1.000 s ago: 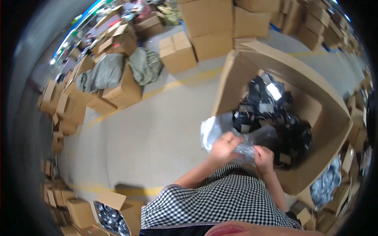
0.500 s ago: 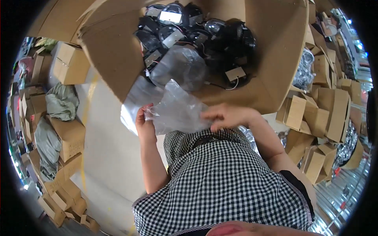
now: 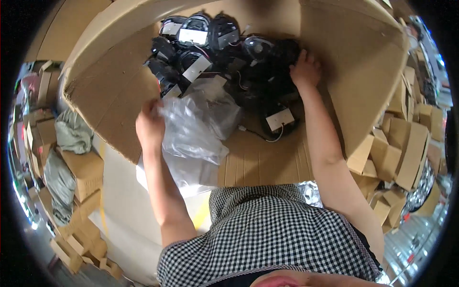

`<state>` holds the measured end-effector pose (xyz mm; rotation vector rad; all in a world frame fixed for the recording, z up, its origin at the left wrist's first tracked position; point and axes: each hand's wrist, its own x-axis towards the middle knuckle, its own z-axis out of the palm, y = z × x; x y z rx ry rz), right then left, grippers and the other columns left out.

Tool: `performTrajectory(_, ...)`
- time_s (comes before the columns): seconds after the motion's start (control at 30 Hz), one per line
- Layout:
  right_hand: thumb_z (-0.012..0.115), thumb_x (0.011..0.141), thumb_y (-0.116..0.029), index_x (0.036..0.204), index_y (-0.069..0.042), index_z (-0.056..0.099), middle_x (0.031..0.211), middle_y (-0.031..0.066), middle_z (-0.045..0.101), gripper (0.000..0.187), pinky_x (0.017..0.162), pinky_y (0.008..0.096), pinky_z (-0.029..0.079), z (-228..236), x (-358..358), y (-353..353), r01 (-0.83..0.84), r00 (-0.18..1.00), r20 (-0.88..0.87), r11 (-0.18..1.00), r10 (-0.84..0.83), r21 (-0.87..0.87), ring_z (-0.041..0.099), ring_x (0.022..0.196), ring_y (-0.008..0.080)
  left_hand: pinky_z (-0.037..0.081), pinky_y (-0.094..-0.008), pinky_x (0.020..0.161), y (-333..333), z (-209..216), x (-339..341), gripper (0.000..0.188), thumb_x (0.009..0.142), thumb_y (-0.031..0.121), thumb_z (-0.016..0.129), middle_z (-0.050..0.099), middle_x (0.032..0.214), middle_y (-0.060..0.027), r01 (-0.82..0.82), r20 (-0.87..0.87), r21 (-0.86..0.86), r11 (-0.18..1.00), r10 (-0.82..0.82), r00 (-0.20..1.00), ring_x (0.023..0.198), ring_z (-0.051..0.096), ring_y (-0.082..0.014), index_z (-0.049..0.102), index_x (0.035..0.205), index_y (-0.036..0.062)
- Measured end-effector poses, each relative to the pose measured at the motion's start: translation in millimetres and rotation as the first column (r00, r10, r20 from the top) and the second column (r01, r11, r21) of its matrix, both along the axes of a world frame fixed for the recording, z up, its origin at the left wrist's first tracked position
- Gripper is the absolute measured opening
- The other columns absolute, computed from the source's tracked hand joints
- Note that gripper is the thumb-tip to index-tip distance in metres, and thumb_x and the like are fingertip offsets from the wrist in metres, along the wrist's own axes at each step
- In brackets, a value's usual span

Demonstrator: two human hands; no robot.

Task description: The person is removing mask components from a large box and placing them into individual plastic bags.

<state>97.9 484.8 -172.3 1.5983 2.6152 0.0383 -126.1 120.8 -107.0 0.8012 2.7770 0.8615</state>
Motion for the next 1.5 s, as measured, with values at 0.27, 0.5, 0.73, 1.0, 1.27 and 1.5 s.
performTrajectory(0.27,0.072,0.075,-0.029,0.142,-0.014,0.026,0.141,0.0231,0.029,0.082,0.088,0.0496,0.045,-64,12,4,-0.155,0.976,0.178,0.974,0.125,0.163,0.039,0.118,0.0446,0.049,-0.0404,0.087,99,-99,-101,0.079,0.070,0.046,0.070,0.060,0.113,-0.0212,-0.438,0.077,-0.463,0.771,0.527,0.846,0.105,0.059,-0.0338,0.036,0.124,-0.0007)
performTrajectory(0.5,0.074,0.070,-0.026,0.139,-0.011,0.031,0.134,0.0207,0.041,0.083,0.090,0.0480,0.044,5,10,-11,0.000,0.996,-0.092,1.000,-0.002,-0.020,0.042,0.118,0.0392,0.050,-0.0434,0.079,62,-66,-77,0.075,0.065,0.037,0.074,0.062,0.105,-0.0198,-0.272,-0.015,-0.359,0.893,0.286,0.958,0.094,0.062,-0.0355,0.036,0.120,0.0032)
performTrajectory(0.73,0.070,0.066,-0.015,0.126,-0.010,0.046,0.126,0.0165,0.051,0.065,0.093,0.0488,0.037,147,21,-143,-0.367,0.683,-0.480,0.827,0.551,0.426,0.047,0.106,0.0354,0.053,-0.0365,0.056,-53,12,36,0.033,0.091,0.020,0.046,0.053,0.127,-0.0096,0.340,-0.439,-0.212,0.916,-0.400,0.804,0.078,0.065,-0.0229,0.050,0.123,0.0141)
performTrajectory(1.0,0.068,0.077,-0.021,0.100,-0.023,0.062,0.122,0.0070,0.053,0.023,0.082,0.0335,0.038,214,43,-288,-0.852,-0.013,-0.215,0.102,0.977,0.514,0.047,0.103,0.0204,0.040,-0.0288,0.042,-120,75,91,0.021,0.074,0.030,0.063,0.046,0.065,0.0008,0.713,-0.656,-0.163,0.682,-0.615,0.438,0.047,0.049,-0.0148,0.058,0.094,0.0241)
performTrajectory(1.27,0.085,0.060,-0.033,0.142,-0.013,0.029,0.145,0.0176,0.028,0.101,0.105,0.0407,0.030,226,36,-263,-0.888,0.397,-0.900,-0.324,-0.177,-0.328,0.030,0.134,0.0299,0.037,-0.0256,0.040,-144,127,119,0.055,0.069,0.049,0.067,0.045,0.054,0.0044,0.859,-0.748,-0.028,0.512,-0.580,0.321,0.042,0.046,-0.0116,0.061,0.115,0.0195)
performTrajectory(1.5,0.088,0.054,-0.028,0.142,-0.005,0.026,0.136,0.0129,0.042,0.110,0.104,0.0420,0.037,165,79,-273,-0.794,0.581,-0.398,-0.385,-0.710,-0.471,0.044,0.124,0.0277,0.052,-0.0331,0.066,-122,149,91,0.032,0.084,0.013,0.052,0.058,0.121,-0.0098,0.644,-0.409,0.181,0.743,-0.538,0.737,0.074,0.064,-0.0230,0.059,0.116,0.0161)
